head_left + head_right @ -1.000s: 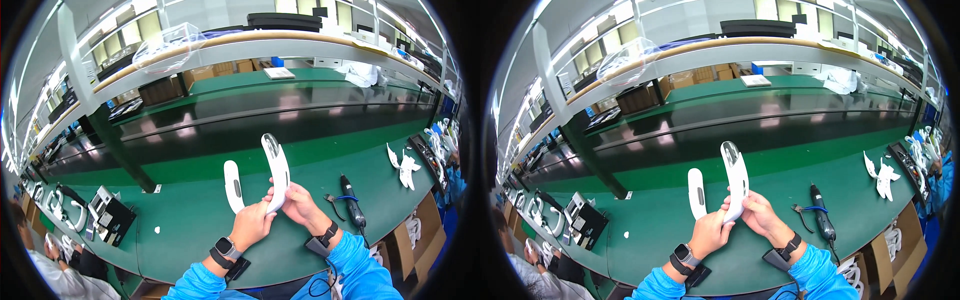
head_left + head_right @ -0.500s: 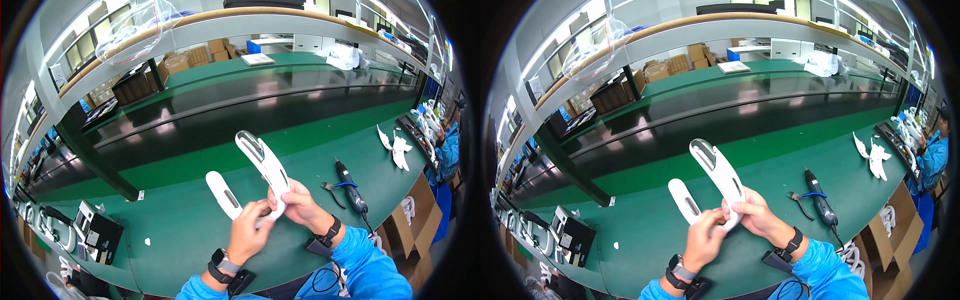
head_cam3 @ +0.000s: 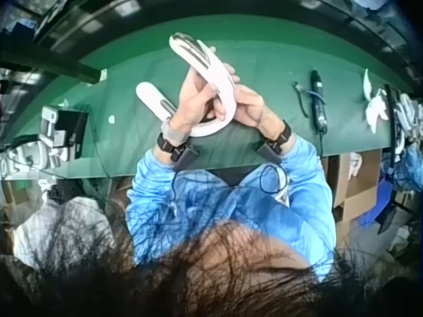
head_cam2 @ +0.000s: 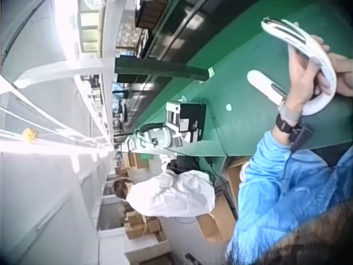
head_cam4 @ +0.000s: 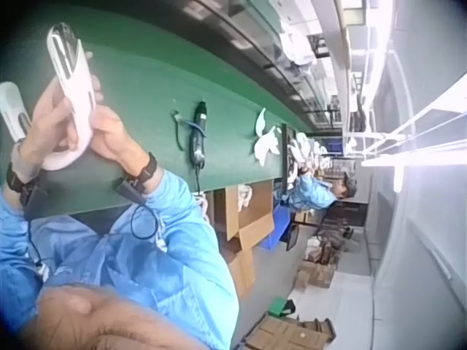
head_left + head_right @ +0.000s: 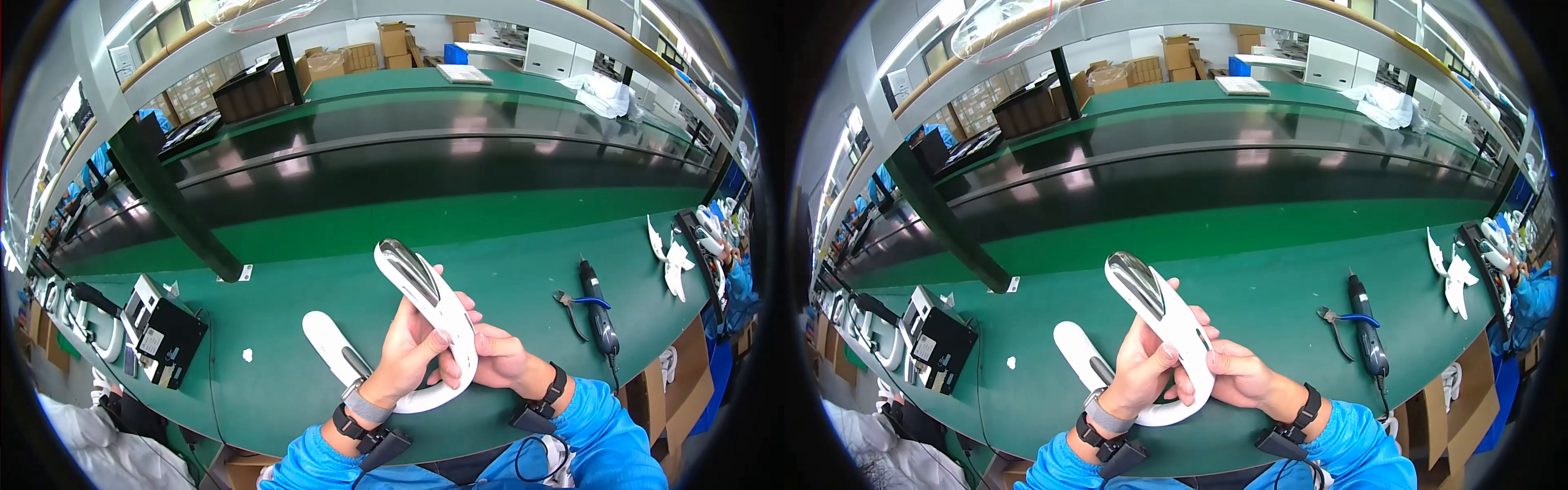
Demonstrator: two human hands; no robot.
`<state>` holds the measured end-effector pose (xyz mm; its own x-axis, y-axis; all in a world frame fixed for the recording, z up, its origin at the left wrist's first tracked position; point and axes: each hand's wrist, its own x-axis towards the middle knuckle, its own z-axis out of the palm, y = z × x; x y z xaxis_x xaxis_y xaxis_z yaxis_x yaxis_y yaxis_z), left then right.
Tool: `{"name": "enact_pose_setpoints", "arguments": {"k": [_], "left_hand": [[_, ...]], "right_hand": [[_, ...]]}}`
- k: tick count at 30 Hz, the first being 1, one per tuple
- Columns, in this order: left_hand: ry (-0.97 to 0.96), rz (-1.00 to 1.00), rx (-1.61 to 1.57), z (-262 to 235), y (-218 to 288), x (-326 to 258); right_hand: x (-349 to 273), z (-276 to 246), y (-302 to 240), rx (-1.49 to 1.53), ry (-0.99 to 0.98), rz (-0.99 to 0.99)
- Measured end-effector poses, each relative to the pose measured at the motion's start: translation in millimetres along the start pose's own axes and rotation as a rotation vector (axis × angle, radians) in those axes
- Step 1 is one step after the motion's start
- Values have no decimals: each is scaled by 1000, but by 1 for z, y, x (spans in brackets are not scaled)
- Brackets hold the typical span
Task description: Assembling the internal battery and circuit board components into a white plastic neck-worn device housing.
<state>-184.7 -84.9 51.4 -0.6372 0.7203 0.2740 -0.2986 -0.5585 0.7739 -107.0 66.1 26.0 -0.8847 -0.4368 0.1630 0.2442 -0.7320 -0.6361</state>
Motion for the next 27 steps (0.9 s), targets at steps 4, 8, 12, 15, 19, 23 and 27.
{"name": "enact_pose_setpoints", "arguments": {"k": [4,8,12,15,19,23,27], "left_hand": [[24,24,-25,-2,-3,-2],[-3,46,-14,-1,-1,-2],[6,48,-1,2,1,-3],[-12,39,21,3,6,-4],[-63,-9,-28,9,14,-2],[-40,-7,-111,15,13,-1],[-60,-158,105,13,14,-7]], "right_hand": [[1,0,5,-57,37,-29],[-1,5,8,-103,36,-64],[0,6,6,-104,66,-53],[1,7,5,-86,53,-41],[-3,11,1,-16,-35,-25],[-3,15,-6,6,-55,-10],[-6,28,-19,32,101,-32]]}}
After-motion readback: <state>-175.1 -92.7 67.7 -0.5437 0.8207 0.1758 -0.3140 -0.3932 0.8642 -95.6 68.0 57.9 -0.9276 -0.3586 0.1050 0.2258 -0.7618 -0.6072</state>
